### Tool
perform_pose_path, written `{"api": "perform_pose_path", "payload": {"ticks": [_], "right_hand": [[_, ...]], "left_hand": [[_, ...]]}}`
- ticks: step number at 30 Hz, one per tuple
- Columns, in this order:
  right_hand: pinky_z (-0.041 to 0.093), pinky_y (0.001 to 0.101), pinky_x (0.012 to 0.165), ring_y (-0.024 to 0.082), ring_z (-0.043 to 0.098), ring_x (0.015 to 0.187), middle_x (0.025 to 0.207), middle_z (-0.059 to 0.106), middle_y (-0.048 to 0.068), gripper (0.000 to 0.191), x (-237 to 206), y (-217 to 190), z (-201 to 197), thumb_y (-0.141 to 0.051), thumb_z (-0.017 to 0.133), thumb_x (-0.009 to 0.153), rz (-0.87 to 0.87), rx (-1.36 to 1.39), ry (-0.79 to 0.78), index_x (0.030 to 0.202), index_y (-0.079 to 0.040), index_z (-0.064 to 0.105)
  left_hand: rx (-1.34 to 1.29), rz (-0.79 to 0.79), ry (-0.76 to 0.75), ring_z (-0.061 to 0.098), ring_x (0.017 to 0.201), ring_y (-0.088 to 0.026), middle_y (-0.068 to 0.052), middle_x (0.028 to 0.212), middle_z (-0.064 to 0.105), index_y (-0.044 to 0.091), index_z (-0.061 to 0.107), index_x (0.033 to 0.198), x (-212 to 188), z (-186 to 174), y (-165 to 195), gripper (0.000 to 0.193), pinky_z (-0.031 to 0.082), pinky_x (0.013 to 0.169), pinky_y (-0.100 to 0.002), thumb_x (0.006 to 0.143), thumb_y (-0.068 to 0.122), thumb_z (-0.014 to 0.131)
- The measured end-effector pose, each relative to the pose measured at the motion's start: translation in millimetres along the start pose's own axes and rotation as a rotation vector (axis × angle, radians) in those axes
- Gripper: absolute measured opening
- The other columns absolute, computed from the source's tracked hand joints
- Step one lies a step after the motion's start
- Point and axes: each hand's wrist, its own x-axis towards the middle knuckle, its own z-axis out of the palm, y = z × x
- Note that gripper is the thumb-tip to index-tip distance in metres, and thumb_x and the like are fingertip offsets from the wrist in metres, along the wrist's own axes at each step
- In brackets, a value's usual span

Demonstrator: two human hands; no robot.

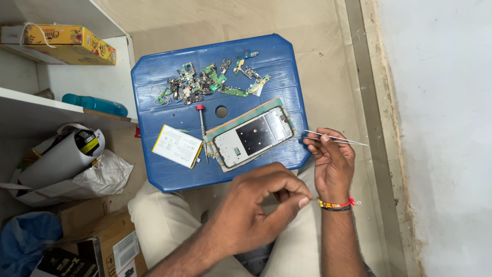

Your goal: The person pries open the frame of a disassembled smartphone resting on a small blue stool, working a flat metal pry tool around the edge of the frame. They then use tweezers to work on small components inside the phone, and finally pick up a spray bottle and a cloth from the nearby workbench.

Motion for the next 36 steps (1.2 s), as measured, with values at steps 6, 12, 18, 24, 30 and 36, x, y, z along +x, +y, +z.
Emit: {"api": "perform_pose_path", "payload": {"ticks": [6, 12, 18, 24, 30, 36], "right_hand": [[0.060, 0.0352, 0.092, 0.027, 0.072, 0.102, 0.112, 0.071, 0.022, 0.025, -24, -10, 28, -0.014, 0.062, 0.108, -0.169, -0.097, -0.002, 0.118, 0.009, 0.066], [0.055, 0.0460, 0.109, 0.028, 0.066, 0.116, 0.119, 0.065, 0.019, 0.025, -100, -26, 47, -0.017, 0.060, 0.115, -0.566, -0.125, -0.274, 0.120, 0.006, 0.067], [0.061, 0.0454, 0.078, 0.025, 0.071, 0.082, 0.092, 0.070, 0.019, 0.023, -169, -40, 45, -0.015, 0.062, 0.114, -0.576, 0.058, -0.329, 0.124, 0.005, 0.066], [0.063, 0.0417, 0.072, 0.029, 0.073, 0.080, 0.091, 0.073, 0.026, 0.022, -210, -56, 45, -0.010, 0.069, 0.105, -0.616, -0.143, -0.376, 0.125, 0.000, 0.066], [0.060, 0.0371, 0.068, 0.021, 0.072, 0.074, 0.088, 0.073, 0.020, 0.032, -228, -62, 51, -0.003, 0.078, 0.095, -0.712, -0.238, -0.325, 0.124, -0.004, 0.065], [0.054, 0.0348, 0.062, 0.017, 0.068, 0.069, 0.088, 0.073, 0.021, 0.028, -233, -62, 48, 0.005, 0.075, 0.097, -0.609, -0.079, -0.335, 0.122, -0.003, 0.064]], "left_hand": [[-0.042, 0.030, 0.021, 0.071, 0.082, -0.011, -0.004, 0.093, 0.071, 0.004, 0.072, 0.104, -25, 0, 13, 0.011, 0.059, 0.076, -0.026, 0.093, 0.006, 0.074], [-0.088, 0.039, 0.070, 0.068, 0.080, -0.010, -0.003, 0.090, 0.069, 0.004, 0.071, 0.098, -55, 4, 26, 0.012, 0.057, 0.073, -0.025, 0.088, 0.003, 0.078], [-0.097, 0.054, 0.107, 0.067, 0.080, -0.010, -0.002, 0.089, 0.068, 0.004, 0.070, 0.095, -91, 7, 44, 0.013, 0.056, 0.072, -0.025, 0.086, 0.002, 0.079], [-0.049, 0.090, 0.131, 0.069, 0.080, -0.010, -0.002, 0.088, 0.067, 0.004, 0.070, 0.097, -112, 15, 56, 0.013, 0.059, 0.074, -0.026, 0.087, 0.004, 0.079], [0.040, 0.131, 0.155, 0.071, 0.081, -0.011, -0.002, 0.087, 0.068, 0.005, 0.070, 0.094, -124, 21, 61, 0.012, 0.059, 0.073, -0.026, 0.088, 0.006, 0.080], [-0.062, 0.074, 0.080, 0.072, 0.084, -0.013, -0.004, 0.090, 0.070, 0.005, 0.072, 0.099, -129, 19, 61, 0.010, 0.059, 0.075, -0.027, 0.092, 0.008, 0.079]]}}
